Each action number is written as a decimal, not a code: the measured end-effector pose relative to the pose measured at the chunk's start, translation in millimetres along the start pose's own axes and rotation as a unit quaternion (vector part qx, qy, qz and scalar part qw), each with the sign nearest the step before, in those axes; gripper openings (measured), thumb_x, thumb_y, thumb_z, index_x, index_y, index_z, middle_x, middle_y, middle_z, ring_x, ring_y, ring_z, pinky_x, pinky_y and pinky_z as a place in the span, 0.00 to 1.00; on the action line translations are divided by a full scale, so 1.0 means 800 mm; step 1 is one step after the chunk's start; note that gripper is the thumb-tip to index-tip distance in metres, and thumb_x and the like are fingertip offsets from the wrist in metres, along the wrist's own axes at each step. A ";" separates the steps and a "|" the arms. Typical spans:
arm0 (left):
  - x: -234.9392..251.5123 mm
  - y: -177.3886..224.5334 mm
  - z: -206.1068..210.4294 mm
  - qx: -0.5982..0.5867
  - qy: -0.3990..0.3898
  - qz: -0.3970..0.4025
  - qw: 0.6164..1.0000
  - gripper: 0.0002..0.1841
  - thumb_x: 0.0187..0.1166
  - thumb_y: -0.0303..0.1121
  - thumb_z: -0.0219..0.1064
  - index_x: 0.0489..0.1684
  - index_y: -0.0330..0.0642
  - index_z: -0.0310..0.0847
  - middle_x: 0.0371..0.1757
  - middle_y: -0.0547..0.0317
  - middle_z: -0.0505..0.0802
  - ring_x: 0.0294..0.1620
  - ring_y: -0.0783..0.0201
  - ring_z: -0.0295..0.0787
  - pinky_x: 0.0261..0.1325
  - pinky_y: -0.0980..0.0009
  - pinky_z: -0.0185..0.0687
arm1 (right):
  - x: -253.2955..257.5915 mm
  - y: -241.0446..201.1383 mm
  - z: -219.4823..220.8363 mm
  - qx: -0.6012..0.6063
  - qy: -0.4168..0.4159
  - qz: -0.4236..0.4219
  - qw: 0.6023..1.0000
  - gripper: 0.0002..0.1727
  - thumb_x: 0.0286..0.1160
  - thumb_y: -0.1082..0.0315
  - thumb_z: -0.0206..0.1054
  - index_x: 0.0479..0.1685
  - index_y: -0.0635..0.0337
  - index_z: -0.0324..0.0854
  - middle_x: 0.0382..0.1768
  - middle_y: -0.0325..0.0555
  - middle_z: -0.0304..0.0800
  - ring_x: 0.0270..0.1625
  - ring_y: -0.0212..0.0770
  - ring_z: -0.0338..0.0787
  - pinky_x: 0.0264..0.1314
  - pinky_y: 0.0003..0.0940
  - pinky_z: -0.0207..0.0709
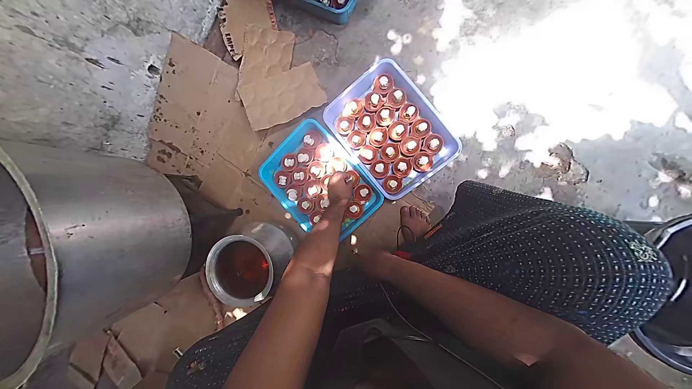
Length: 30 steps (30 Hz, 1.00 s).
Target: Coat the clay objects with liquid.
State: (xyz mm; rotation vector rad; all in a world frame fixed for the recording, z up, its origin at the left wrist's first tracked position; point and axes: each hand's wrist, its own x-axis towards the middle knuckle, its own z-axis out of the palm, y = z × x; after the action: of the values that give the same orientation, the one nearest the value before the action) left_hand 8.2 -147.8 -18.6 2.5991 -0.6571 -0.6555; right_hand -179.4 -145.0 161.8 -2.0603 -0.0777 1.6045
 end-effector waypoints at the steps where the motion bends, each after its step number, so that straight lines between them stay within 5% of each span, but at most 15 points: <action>1: 0.001 -0.003 0.003 0.012 0.001 0.013 1.000 0.11 0.78 0.32 0.69 0.53 0.42 0.92 0.59 0.51 0.95 0.66 0.54 0.90 0.75 0.52 0.81 | -0.005 -0.002 -0.004 0.003 -0.005 0.002 1.000 0.22 0.91 0.71 0.53 0.78 0.73 0.71 0.75 0.75 0.77 0.78 0.75 0.77 0.72 0.76 0.69; 19: 0.001 -0.003 0.015 0.119 -0.043 0.082 0.989 0.14 0.85 0.33 0.62 0.59 0.41 0.91 0.69 0.50 0.90 0.76 0.54 0.83 0.84 0.54 0.74 | 0.026 0.007 0.004 0.013 -0.008 0.009 1.000 0.20 0.88 0.67 0.58 0.71 0.69 0.78 0.68 0.74 0.83 0.72 0.75 0.81 0.65 0.79 0.71; 24: -0.009 -0.011 0.013 0.052 0.067 0.110 0.990 0.12 0.83 0.39 0.68 0.55 0.47 0.93 0.59 0.51 0.92 0.64 0.52 0.89 0.71 0.51 0.84 | 0.006 -0.001 -0.008 -0.010 -0.021 0.014 1.000 0.19 0.88 0.64 0.59 0.68 0.67 0.79 0.66 0.70 0.84 0.71 0.71 0.83 0.64 0.77 0.74; 27: 0.008 -0.012 0.006 0.044 0.137 0.072 0.987 0.14 0.86 0.37 0.61 0.57 0.42 0.91 0.60 0.45 0.91 0.66 0.48 0.88 0.71 0.50 0.83 | 0.028 0.009 0.007 0.008 -0.001 0.007 1.000 0.17 0.85 0.66 0.62 0.64 0.69 0.79 0.60 0.71 0.87 0.65 0.71 0.86 0.60 0.76 0.76; 30: 0.026 -0.009 -0.013 0.103 0.035 0.011 0.994 0.18 0.89 0.41 0.55 0.67 0.52 0.88 0.68 0.46 0.88 0.74 0.46 0.83 0.77 0.41 0.74 | 0.035 0.011 0.010 0.008 0.004 0.009 1.000 0.18 0.85 0.66 0.61 0.67 0.68 0.78 0.60 0.71 0.87 0.65 0.72 0.87 0.61 0.76 0.76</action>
State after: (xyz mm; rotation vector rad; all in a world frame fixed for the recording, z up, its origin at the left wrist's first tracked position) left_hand 32.5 -149.9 -20.7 2.7834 -0.7674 -0.5109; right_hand -180.9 -139.9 132.2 -2.0593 -0.0441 1.6027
